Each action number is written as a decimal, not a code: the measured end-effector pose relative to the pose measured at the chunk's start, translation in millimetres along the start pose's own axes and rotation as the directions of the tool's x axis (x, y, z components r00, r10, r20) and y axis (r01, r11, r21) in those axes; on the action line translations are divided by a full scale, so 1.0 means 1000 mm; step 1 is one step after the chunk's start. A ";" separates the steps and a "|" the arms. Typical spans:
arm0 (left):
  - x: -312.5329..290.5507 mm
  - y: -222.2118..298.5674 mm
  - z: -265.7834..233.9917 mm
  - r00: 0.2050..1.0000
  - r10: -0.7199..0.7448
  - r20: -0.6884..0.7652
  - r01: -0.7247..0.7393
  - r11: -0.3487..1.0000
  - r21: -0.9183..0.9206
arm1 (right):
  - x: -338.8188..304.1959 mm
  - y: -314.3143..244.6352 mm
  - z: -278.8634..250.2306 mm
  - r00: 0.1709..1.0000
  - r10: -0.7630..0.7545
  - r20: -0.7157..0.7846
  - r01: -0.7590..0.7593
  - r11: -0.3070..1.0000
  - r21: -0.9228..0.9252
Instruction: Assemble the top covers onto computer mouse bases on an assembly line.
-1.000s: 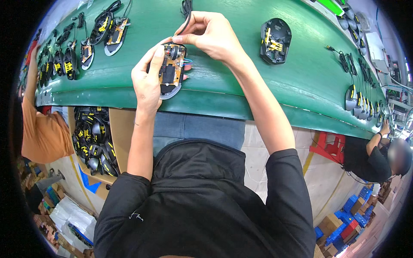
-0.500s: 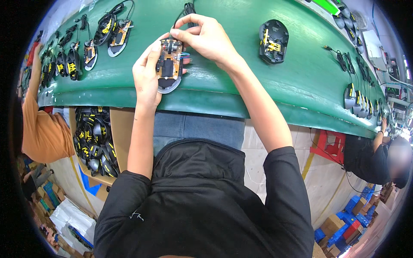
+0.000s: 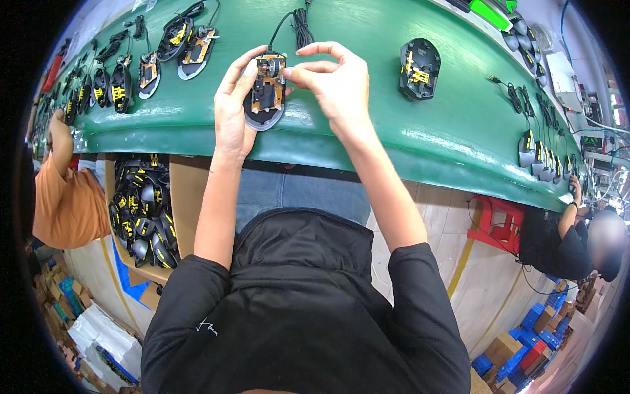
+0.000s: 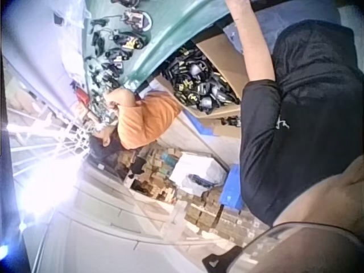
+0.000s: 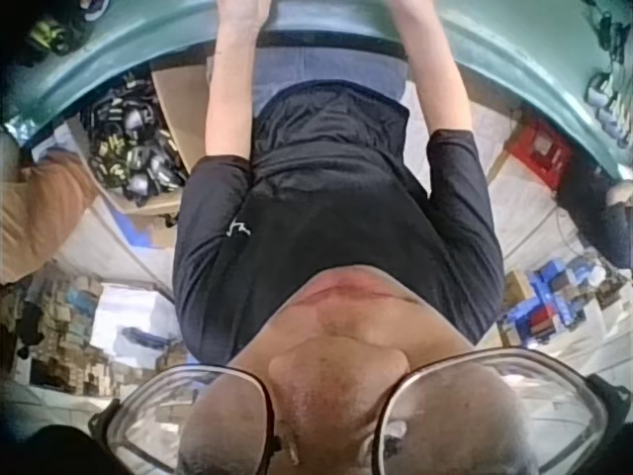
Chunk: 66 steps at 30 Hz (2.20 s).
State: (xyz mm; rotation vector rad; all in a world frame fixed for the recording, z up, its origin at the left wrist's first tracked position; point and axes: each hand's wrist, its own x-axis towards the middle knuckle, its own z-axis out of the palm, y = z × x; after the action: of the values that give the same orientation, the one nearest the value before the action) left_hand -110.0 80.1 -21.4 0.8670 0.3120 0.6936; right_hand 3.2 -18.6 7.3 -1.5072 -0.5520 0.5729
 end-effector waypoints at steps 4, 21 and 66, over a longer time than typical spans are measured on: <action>0.001 -0.005 -0.006 0.998 0.065 -0.014 -0.065 0.997 0.039 | -0.020 0.013 0.034 0.793 -0.605 -0.074 0.505 0.720 -0.475; -0.003 -0.001 -0.015 0.999 0.030 -0.039 -0.036 0.987 -0.154 | -0.050 0.011 0.009 0.679 -0.600 0.424 0.716 0.411 -0.564; -0.008 -0.001 -0.030 0.996 0.054 0.072 -0.044 0.991 -0.129 | 0.029 -0.010 -0.001 0.875 -0.427 -0.226 -0.138 0.228 -0.964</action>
State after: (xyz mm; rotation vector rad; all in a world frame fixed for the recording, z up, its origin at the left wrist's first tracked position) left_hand -131.0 92.1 -40.9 0.7793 0.1770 0.7165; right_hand 26.1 -0.1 16.7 -2.6703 -0.7143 -0.5043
